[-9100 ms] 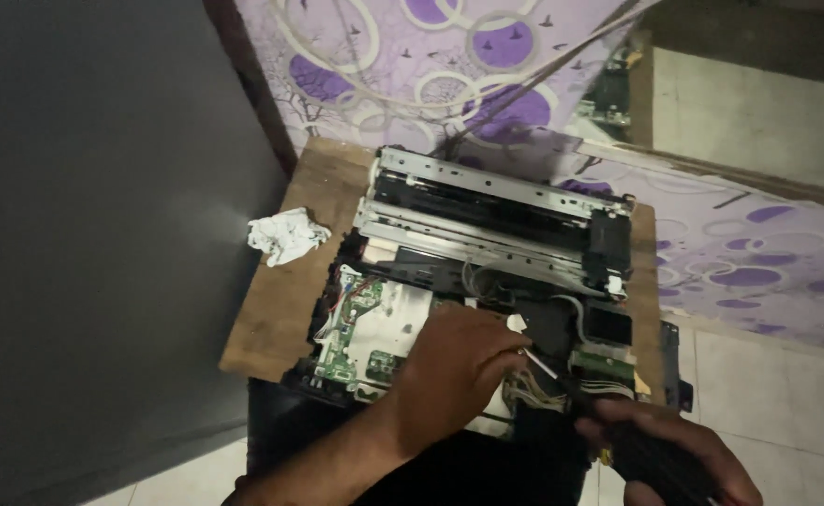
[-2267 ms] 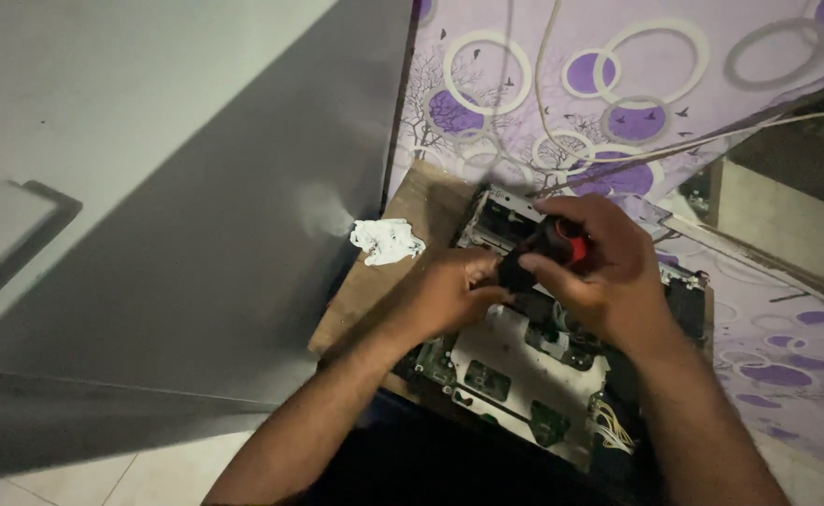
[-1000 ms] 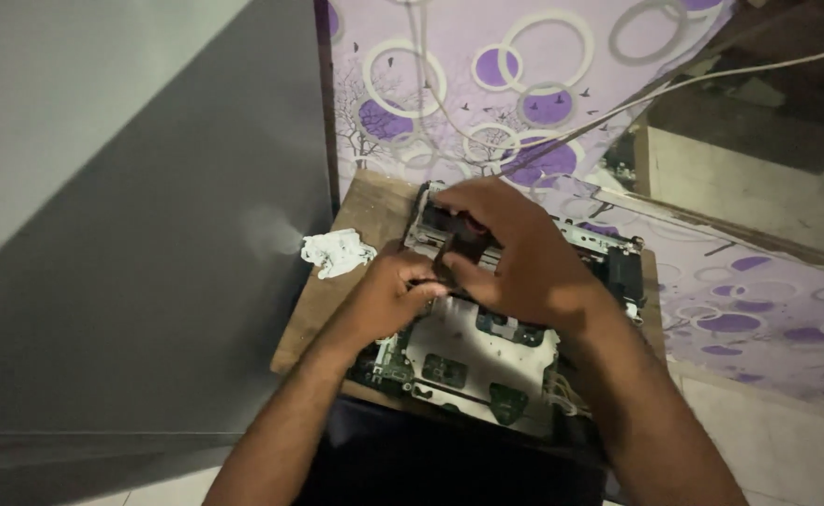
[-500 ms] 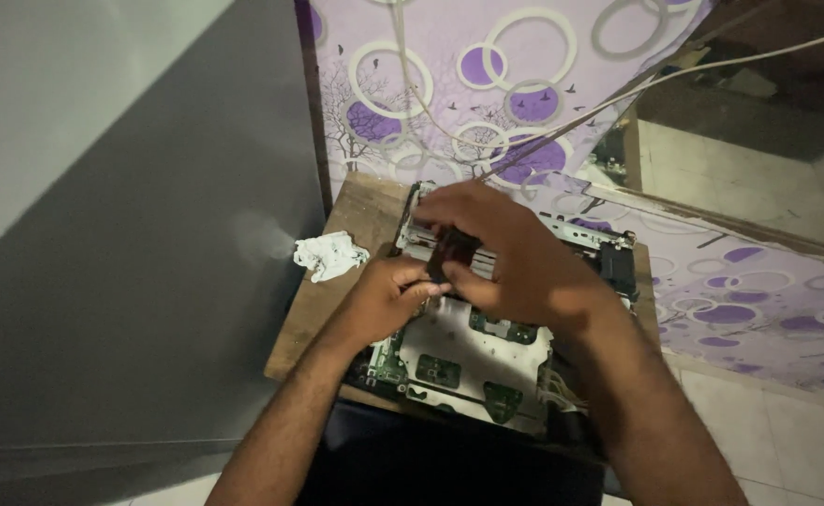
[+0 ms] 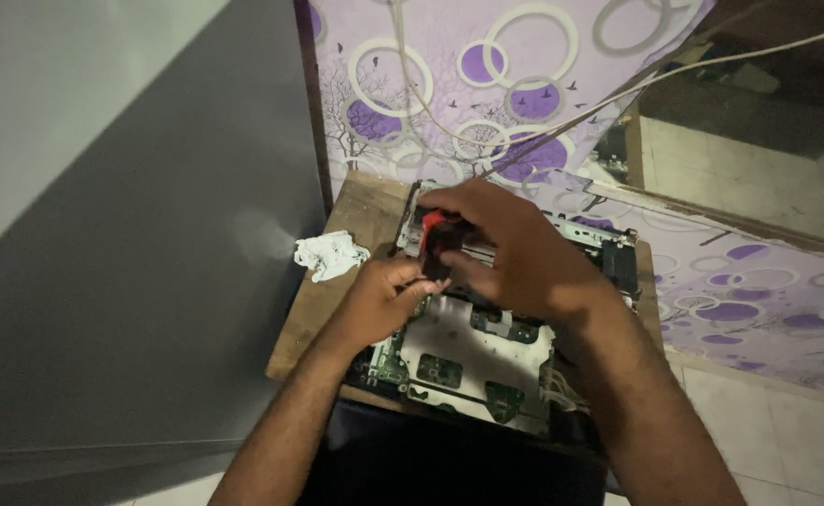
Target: The person uses a screwdriver to unscrew and remove components from the internal circuit board of a disassembled electronic device. They then use their fingers to touch and adjust small parts on the board.
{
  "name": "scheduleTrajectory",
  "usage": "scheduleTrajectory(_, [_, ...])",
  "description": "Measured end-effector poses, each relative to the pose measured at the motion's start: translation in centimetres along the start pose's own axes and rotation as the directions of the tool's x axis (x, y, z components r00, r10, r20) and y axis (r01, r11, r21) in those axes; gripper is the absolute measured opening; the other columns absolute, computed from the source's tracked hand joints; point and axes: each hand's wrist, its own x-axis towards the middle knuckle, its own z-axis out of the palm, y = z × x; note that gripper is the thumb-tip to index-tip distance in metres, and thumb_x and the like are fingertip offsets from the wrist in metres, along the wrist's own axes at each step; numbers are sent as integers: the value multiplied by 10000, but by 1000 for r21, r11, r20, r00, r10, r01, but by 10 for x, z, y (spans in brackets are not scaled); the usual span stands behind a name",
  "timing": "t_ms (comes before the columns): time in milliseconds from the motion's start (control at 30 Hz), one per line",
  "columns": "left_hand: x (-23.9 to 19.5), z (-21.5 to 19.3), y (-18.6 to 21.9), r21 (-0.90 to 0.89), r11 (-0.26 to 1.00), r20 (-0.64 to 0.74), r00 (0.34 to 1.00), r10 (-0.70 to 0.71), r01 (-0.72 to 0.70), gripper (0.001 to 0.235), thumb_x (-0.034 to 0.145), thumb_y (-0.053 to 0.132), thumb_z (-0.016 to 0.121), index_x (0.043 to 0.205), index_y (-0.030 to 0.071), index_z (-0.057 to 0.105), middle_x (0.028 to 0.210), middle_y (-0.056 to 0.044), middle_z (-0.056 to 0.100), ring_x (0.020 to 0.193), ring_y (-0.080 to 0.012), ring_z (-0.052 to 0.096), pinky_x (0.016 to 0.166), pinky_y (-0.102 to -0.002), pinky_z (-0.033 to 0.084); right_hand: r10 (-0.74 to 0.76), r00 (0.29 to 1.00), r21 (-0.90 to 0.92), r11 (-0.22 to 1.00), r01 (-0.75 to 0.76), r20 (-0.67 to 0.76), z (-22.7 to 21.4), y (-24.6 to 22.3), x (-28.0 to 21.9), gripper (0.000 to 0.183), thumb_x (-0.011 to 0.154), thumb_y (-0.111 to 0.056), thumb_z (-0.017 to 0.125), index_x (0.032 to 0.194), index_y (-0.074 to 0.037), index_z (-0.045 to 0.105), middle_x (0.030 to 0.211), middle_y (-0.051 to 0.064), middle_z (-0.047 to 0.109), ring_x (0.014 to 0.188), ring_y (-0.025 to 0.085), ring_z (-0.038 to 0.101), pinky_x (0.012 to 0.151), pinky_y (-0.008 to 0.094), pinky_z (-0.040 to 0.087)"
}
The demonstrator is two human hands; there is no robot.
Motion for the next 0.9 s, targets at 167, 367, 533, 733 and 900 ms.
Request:
scheduleTrajectory(167, [0,4,-15,7,998,-17,998,-67,67,326,844,129,850,1075,-7,664,972,-247,772,1008,-377,741,893,-531,578,168,983,-121,977,-176,-75,8,16,-6,653,769,-352,902,1274,-59,608,1082,229,675,909,476,711,717,540,620])
scheduleTrajectory(367, [2,11,-36,22,999,51,998,-42,41,126,977,90,702,1033,-23,711,914,-285,743,938,-431,736,805,-500,588,-92,996,20,996,93,-20,-3,-3,-3,635,814,-128,809,1388,-33,553,1254,286,617,1138,559,621,905,623,545])
scheduleTrajectory(533, [2,3,-20,36,999,55,998,-21,19,186,942,125,754,1049,-16,701,965,-253,749,952,-399,733,802,-521,586,-67,997,-75,995,65,-30,1,19,-4,524,834,-161,820,1308,-29,640,1148,244,686,1047,486,679,872,569,576])
scheduleTrajectory(733, [6,2,-2,90,993,32,997,72,-75,150,934,82,755,1005,-38,699,943,-252,746,944,-449,727,840,-576,569,-70,991,-187,981,49,-110,2,36,-5,633,790,-414,884,1286,-88,665,1048,162,703,970,395,714,839,508,573])
scheduleTrajectory(900, [7,-5,2,115,976,82,981,174,-183,106,976,94,703,1058,35,738,972,-204,771,961,-441,728,970,-655,513,-128,991,3,992,128,-38,-8,26,-3,541,821,-244,786,1337,-132,671,1088,142,700,1041,425,702,883,538,545])
